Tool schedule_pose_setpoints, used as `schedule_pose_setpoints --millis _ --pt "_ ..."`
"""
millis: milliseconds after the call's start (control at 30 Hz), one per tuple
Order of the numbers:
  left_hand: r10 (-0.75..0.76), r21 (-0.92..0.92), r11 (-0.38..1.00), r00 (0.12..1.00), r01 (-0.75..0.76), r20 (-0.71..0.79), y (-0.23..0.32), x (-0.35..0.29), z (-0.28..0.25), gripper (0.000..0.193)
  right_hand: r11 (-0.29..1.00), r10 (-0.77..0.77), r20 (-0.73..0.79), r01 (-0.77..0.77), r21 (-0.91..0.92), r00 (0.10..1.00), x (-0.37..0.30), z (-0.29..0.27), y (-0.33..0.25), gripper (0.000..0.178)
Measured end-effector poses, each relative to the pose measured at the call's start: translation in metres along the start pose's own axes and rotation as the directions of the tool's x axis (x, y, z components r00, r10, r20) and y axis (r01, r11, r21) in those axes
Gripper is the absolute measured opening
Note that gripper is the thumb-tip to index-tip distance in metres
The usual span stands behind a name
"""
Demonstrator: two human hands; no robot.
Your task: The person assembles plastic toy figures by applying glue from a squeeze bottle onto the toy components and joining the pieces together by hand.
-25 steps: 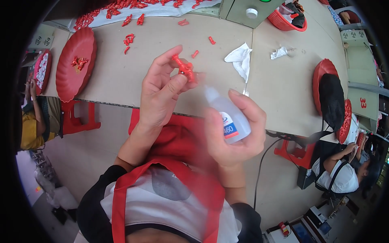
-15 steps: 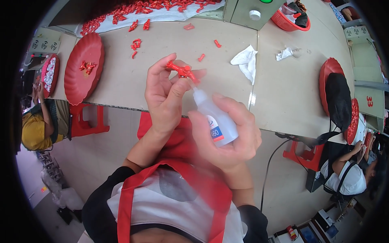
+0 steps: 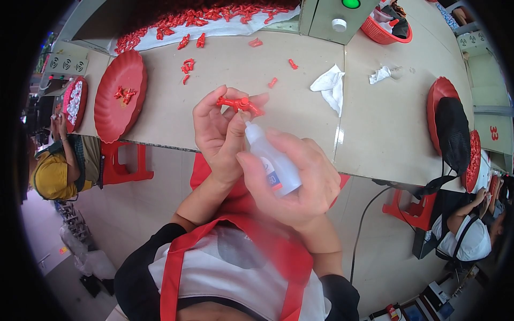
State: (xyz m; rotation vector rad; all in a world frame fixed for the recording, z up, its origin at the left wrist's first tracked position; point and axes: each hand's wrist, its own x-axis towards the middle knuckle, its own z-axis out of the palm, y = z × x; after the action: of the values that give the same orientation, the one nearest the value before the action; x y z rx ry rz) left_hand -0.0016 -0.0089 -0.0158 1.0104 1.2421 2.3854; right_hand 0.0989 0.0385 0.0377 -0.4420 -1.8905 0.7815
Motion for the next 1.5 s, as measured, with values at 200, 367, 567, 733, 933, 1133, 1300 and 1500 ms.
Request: schedule_pose_setpoints --millis 200,367,567,733,933,1133,1300,1500 --pt "-0.027 0.010 1.000 0.999 0.027 -0.016 0.001 -0.001 0.003 0.036 1.000 0.026 0.013 -0.026 0.010 1.000 -0.002 -0.004 0.000 0.041" --pt "-0.578 -0.196 0.792 0.813 0.578 0.063 0.012 0.013 -0.007 0.036 0.968 0.250 -0.043 -0.250 0.000 0.967 -0.001 -0.021 0.001 0.035" --pt "-0.713 -0.449 0.445 0.610 0.774 0.345 0.003 0.016 -0.030 0.031 0.533 0.712 0.177 -0.687 0.493 0.680 0.011 -0.037 0.030 0.028" --pt "-0.737 -0.289 0.481 0.561 0.828 0.378 0.009 0.018 -0.030 0.032 0.488 0.585 0.403 -0.702 0.518 0.704 0.008 -0.030 0.056 0.019" --pt "-0.780 -0.232 0.471 0.525 0.851 0.340 0.006 0.017 -0.030 0.027 0.704 0.576 0.388 -0.678 0.213 0.719 0.016 -0.019 0.040 0.018" --pt "-0.794 -0.249 0.481 0.538 0.841 0.284 0.006 0.016 -0.029 0.026 0.816 0.553 0.302 -0.577 -0.011 0.776 0.016 -0.012 0.035 0.011" --pt "-0.788 -0.217 0.517 0.560 0.828 0.256 0.007 0.017 -0.028 0.025 0.833 0.528 0.296 -0.554 0.002 0.796 0.015 -0.011 0.036 0.011" --pt "-0.777 -0.177 0.570 0.596 0.803 0.204 0.008 0.014 -0.026 0.024 0.777 0.585 0.319 -0.628 0.041 0.745 0.014 -0.011 0.036 0.007"
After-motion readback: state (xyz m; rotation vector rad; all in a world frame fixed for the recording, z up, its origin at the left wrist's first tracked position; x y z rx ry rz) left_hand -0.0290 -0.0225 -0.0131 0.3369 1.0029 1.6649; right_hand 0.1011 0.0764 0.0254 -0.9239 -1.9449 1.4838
